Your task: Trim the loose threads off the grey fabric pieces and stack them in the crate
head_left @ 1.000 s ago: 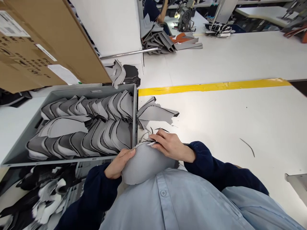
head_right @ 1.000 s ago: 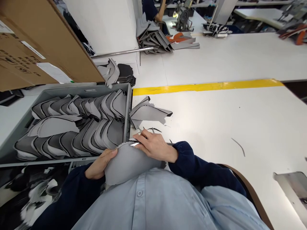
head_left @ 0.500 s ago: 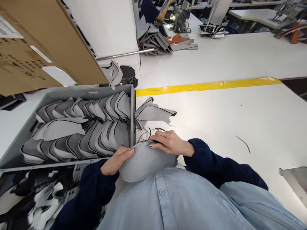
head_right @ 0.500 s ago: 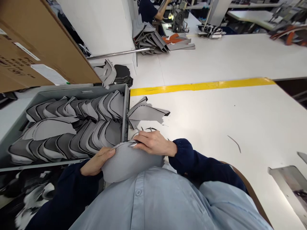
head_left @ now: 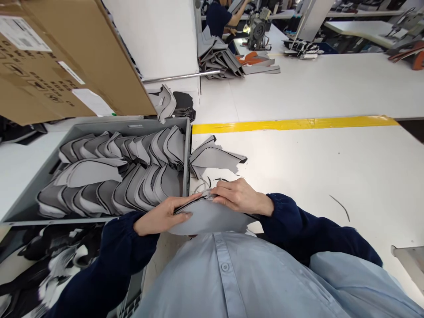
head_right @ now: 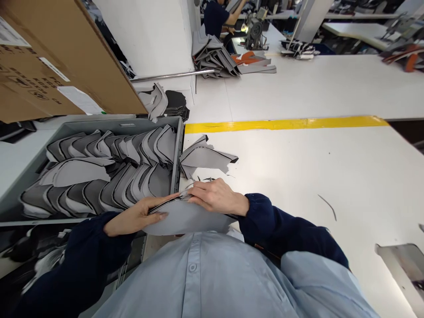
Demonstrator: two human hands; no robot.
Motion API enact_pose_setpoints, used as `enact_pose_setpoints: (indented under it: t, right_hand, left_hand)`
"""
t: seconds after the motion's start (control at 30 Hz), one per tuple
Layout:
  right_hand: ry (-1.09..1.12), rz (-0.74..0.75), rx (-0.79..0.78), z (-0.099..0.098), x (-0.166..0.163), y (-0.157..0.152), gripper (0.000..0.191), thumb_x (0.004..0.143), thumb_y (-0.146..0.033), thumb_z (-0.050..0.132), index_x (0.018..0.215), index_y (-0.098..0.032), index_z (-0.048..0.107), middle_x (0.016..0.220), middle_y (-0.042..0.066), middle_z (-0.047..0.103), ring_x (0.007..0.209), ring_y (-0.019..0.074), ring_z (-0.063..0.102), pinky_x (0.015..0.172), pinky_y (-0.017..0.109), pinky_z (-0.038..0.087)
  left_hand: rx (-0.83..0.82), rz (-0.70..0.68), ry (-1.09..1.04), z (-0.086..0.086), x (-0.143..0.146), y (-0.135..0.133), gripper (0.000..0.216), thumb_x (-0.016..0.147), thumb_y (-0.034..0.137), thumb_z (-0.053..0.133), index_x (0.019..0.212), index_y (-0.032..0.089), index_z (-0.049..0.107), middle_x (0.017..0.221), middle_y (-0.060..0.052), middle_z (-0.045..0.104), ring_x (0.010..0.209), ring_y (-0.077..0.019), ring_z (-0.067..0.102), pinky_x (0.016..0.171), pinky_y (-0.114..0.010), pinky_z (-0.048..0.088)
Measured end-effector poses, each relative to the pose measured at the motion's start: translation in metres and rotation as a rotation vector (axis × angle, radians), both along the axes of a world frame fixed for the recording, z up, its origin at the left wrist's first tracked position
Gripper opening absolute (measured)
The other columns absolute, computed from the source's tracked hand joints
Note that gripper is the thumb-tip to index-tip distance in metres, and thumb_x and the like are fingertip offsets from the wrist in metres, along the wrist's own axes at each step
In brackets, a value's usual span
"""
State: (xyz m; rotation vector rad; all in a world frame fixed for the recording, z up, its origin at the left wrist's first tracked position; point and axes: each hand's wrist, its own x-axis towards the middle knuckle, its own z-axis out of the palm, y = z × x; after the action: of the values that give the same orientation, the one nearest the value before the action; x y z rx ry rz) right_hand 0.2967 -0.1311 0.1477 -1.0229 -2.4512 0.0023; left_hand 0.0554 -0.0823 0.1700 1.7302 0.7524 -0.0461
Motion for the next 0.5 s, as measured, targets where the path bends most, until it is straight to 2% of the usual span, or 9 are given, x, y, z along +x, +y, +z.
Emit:
enact_pose_setpoints:
  t: [0.07,0.13,0.3,0.4,0.5]
  right_hand:
    - [-0.050,-0.010,0.059,0.0006,-0.0024,0.0015,0.038,0.098,-0.038,0.029,0.100,-0.014,0.058,0.081,0.002,0.063,0.058,0.0098,0.054,0.046,0.025,0.024]
    - [-0.087,-0.002,0.116,0.0005,-0.0054,0.0035,0.040,0.098,-0.040,0.028,0.099,-0.013,0.058,0.080,0.002,0.062,0.056,0.0102,0.053,0.047,0.026,0.023]
    - [-0.082,0.047,0.200,0.0002,-0.0052,0.0082,0.036,0.098,-0.035,0.029,0.092,-0.014,0.058,0.072,0.000,0.060,0.051,0.0093,0.049,0.048,0.026,0.023]
    - [-0.063,0.050,0.235,0.0021,-0.0026,0.0095,0.034,0.098,-0.037,0.031,0.095,-0.014,0.057,0.072,0.000,0.059,0.053,0.0103,0.050,0.048,0.026,0.024]
    - [-0.068,0.049,0.229,0.0049,-0.0018,0.0096,0.033,0.096,-0.039,0.034,0.099,-0.014,0.056,0.075,0.001,0.060,0.056,0.0109,0.051,0.048,0.026,0.025]
  left_hand:
    - [-0.027,-0.006,0.010,-0.0006,0.0012,-0.0001,0.062,0.081,0.033,0.050,0.138,0.012,0.038,0.095,-0.003,0.064,0.077,-0.0152,0.052,0.069,-0.023,0.042]
    - [-0.111,0.000,-0.010,-0.0036,0.0025,-0.0002,0.061,0.079,0.032,0.051,0.136,0.011,0.042,0.086,-0.002,0.064,0.072,-0.0146,0.051,0.067,-0.023,0.042]
    - [-0.254,0.070,-0.090,-0.0089,0.0036,0.0006,0.063,0.070,0.024,0.057,0.131,0.014,0.049,0.089,0.000,0.064,0.077,-0.0149,0.050,0.070,-0.023,0.040]
    - [-0.359,0.143,-0.155,-0.0070,0.0038,0.0008,0.057,0.062,0.019,0.060,0.119,0.016,0.061,0.086,0.001,0.066,0.078,-0.0153,0.051,0.070,-0.022,0.039]
    - [-0.512,0.242,-0.158,-0.0059,0.0050,0.0004,0.043,0.057,0.019,0.061,0.098,0.014,0.072,0.072,0.001,0.065,0.067,-0.0137,0.051,0.062,-0.021,0.038]
